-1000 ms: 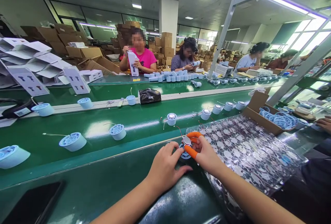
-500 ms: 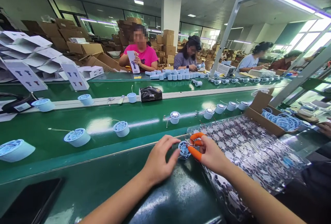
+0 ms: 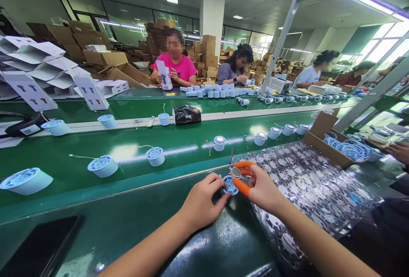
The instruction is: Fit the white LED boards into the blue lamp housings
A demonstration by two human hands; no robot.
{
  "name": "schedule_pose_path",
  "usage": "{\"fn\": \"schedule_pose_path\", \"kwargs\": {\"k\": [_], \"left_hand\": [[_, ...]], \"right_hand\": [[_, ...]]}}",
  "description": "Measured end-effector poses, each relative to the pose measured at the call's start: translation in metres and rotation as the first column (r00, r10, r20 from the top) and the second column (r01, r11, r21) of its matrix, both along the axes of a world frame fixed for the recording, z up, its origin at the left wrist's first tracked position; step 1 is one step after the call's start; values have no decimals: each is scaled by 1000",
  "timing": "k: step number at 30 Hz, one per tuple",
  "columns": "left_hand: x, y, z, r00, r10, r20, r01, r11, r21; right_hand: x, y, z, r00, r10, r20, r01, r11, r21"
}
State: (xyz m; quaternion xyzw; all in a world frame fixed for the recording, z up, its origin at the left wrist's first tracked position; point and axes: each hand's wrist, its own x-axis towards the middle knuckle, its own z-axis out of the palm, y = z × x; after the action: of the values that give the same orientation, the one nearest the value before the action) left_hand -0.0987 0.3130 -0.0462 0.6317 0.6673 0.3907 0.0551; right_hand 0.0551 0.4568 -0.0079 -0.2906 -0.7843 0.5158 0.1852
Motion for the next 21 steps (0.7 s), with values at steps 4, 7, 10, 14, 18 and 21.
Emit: {"fn": "schedule_pose_path", "kwargs": {"k": [4,7,10,14,18,21], "left_hand": [[2,5,-2,972,95,213,-101,995,20],[2,10,-5,907,135,398,-157,987,24],[-4,12,-6,810,126,573,-152,988,-4],[-19,13,-7,668,149,729,-122,988,-90],[-31,14,-10,701,286,653,-165,956,-242],[-34,15,-12,723,272,635,-179,962,-208]], "right_hand": [[0,-2,-6,996,64,66,-68,995,73],[1,-6,-9,996,38,84,-46,994,99],[3,-8,-13,996,53,77,-59,994,88],[4,-8,-18,996,77,52,-84,986,147],[5,-11,-17,992,57,109,-87,951,296],[5,-12,-13,985,61,162,-115,930,350]]}}
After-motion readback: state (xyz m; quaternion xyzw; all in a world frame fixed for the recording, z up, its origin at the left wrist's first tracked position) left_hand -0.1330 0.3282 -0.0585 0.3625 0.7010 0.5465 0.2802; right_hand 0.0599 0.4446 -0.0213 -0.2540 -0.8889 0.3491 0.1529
